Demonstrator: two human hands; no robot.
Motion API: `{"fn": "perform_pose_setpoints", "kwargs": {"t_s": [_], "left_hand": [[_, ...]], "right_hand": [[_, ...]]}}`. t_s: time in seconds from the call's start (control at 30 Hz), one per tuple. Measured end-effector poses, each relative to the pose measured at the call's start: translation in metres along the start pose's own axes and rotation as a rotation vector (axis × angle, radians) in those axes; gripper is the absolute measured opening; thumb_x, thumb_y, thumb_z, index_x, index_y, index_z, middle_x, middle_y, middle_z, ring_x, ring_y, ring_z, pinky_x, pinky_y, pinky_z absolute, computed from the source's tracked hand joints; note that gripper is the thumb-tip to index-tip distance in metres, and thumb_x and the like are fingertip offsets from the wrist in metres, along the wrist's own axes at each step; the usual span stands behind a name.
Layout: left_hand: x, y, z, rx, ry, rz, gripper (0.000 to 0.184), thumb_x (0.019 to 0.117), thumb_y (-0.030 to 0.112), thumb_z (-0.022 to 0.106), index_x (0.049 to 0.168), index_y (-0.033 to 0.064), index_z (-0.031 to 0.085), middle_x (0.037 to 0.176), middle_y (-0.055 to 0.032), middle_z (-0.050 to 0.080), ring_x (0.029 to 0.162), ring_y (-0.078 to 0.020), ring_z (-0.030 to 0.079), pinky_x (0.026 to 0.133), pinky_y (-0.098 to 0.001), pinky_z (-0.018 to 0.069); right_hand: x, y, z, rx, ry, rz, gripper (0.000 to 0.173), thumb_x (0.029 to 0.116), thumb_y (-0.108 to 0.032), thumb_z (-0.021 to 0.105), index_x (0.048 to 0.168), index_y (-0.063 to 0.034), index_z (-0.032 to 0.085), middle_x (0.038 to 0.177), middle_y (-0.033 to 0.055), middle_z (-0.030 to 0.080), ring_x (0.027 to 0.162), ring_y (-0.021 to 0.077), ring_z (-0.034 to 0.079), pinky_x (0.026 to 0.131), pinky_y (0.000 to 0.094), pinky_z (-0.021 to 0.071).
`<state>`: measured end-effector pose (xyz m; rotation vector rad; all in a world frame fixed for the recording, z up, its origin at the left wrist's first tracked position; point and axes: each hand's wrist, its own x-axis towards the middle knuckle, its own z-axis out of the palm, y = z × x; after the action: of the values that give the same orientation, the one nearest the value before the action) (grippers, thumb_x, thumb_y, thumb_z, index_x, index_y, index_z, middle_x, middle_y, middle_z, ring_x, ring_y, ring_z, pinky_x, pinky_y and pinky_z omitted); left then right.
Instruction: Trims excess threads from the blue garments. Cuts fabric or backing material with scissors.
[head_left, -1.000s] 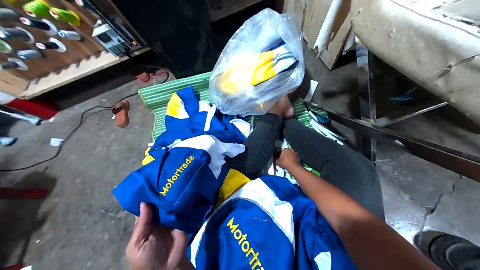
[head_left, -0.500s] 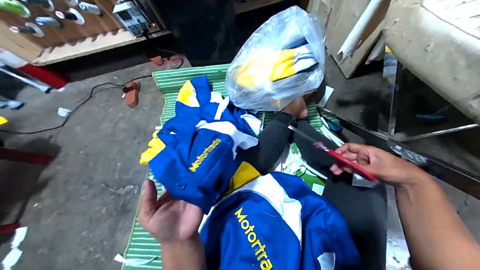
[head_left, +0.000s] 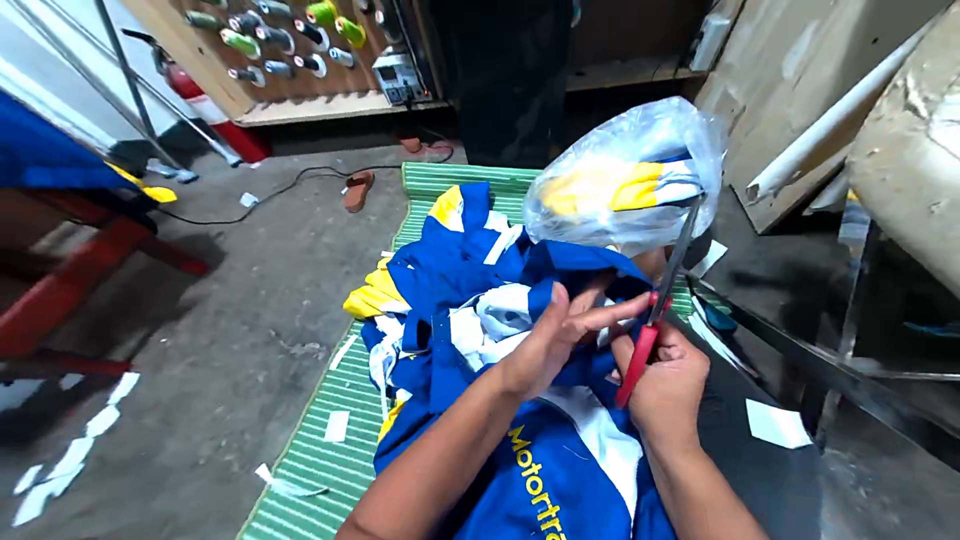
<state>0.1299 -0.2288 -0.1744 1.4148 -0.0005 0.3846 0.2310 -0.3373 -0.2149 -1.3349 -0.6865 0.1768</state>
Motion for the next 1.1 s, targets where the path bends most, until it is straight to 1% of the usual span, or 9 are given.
{"fn": "perform_pose_setpoints", "kwargs": {"t_s": [0.17, 0.3, 0.43, 0.5, 0.6, 0.77, 0.87, 1.0, 1.1], "left_hand": [[0.011, -0.009, -0.032, 0.187, 0.132, -0.037, 0.103, 0.0919, 0.085, 0.015, 0.141, 0.0048, 0.058, 0.141, -0.0067, 0.061, 0.136, -0.0157, 0.051, 0.116, -0.0406, 0.0382], [0.025, -0.021, -0.046, 0.233, 0.074, -0.005, 0.094, 0.0967, 0.079, 0.022, 0.145, 0.0038, 0.053, 0.140, -0.0057, 0.061, 0.130, -0.0117, 0.055, 0.112, -0.0370, 0.0435], [0.007, -0.040, -0.059, 0.054, -0.059, -0.162, 0.053, 0.0862, 0.066, 0.065, 0.107, 0.0184, 0.070, 0.099, 0.0147, 0.072, 0.093, 0.0044, 0.064, 0.084, -0.0205, 0.0534], [-0.010, -0.042, -0.061, 0.093, -0.183, -0.152, 0.038, 0.0870, 0.039, 0.076, 0.116, 0.0167, 0.067, 0.107, 0.0187, 0.070, 0.100, 0.0075, 0.064, 0.090, -0.0185, 0.0531], [-0.033, -0.021, -0.055, 0.149, 0.078, -0.160, 0.032, 0.0887, 0.009, 0.073, 0.119, 0.0078, 0.064, 0.106, 0.0108, 0.073, 0.100, 0.0013, 0.067, 0.093, -0.0239, 0.0560], [-0.086, 0.079, -0.070, 0.426, 0.868, 0.001, 0.028, 0.0912, 0.017, 0.073, 0.117, 0.0245, 0.064, 0.096, 0.0129, 0.074, 0.083, 0.0014, 0.069, 0.074, -0.0202, 0.0602], [-0.088, 0.089, -0.042, 0.735, 0.845, 0.179, 0.029, 0.0911, 0.008, 0.071, 0.115, 0.0225, 0.065, 0.101, 0.0159, 0.072, 0.093, 0.0024, 0.069, 0.083, -0.0226, 0.0607], [-0.052, 0.022, -0.002, 1.071, 0.648, 0.040, 0.017, 0.0904, 0.016, 0.070, 0.105, 0.0074, 0.071, 0.091, -0.0026, 0.072, 0.083, -0.0139, 0.070, 0.072, -0.0424, 0.0607], [-0.022, -0.009, 0.033, 1.182, 0.599, -0.136, 0.039, 0.0896, 0.017, 0.067, 0.127, 0.0073, 0.070, 0.107, -0.0132, 0.071, 0.083, -0.0287, 0.071, 0.067, -0.0535, 0.0567]], "right_hand": [[0.008, 0.007, -0.041, 0.105, -0.114, 0.151, 0.010, 0.0862, -0.003, 0.067, 0.089, -0.0128, 0.065, 0.064, -0.0146, 0.061, 0.052, -0.0055, 0.055, 0.049, 0.0131, 0.0473], [0.000, 0.002, -0.061, 0.620, -0.238, 0.214, 0.023, 0.0850, -0.012, 0.076, 0.108, -0.0161, 0.075, 0.099, -0.0045, 0.078, 0.092, 0.0049, 0.073, 0.084, 0.0264, 0.0614], [0.017, 0.014, -0.062, 0.913, -0.285, 0.195, 0.017, 0.0898, -0.021, 0.067, 0.102, -0.0159, 0.079, 0.097, -0.0008, 0.079, 0.093, 0.0074, 0.074, 0.086, 0.0288, 0.0614], [0.023, 0.025, -0.061, 0.880, -0.223, 0.283, 0.015, 0.0884, -0.016, 0.068, 0.100, -0.0126, 0.077, 0.094, 0.0016, 0.079, 0.090, 0.0095, 0.075, 0.084, 0.0307, 0.0623], [0.022, 0.032, -0.052, 0.577, -0.166, 0.400, 0.011, 0.0925, -0.008, 0.060, 0.103, -0.0067, 0.063, 0.085, 0.0002, 0.074, 0.075, 0.0071, 0.072, 0.073, 0.0267, 0.0626], [0.029, 0.028, -0.058, 0.111, -0.253, 0.220, 0.011, 0.0986, -0.007, 0.063, 0.101, -0.0013, 0.071, 0.095, 0.0018, 0.079, 0.057, -0.0009, 0.062, 0.050, 0.0142, 0.0486], [0.019, 0.006, -0.043, 0.092, -0.207, 0.121, 0.015, 0.0917, -0.010, 0.074, 0.104, -0.0017, 0.074, 0.095, -0.0004, 0.078, 0.059, -0.0027, 0.061, 0.050, 0.0136, 0.0488], [-0.011, -0.025, -0.008, 0.041, -0.169, -0.070, 0.050, 0.0768, -0.028, 0.090, 0.114, 0.0012, 0.072, 0.090, -0.0072, 0.074, 0.060, -0.0097, 0.055, 0.054, 0.0098, 0.0487], [-0.026, -0.015, 0.002, -0.100, -0.089, -0.165, 0.062, 0.0722, -0.037, 0.092, 0.110, 0.0079, 0.072, 0.113, 0.0097, 0.076, 0.086, -0.0006, 0.069, 0.075, 0.0164, 0.0576]]}}
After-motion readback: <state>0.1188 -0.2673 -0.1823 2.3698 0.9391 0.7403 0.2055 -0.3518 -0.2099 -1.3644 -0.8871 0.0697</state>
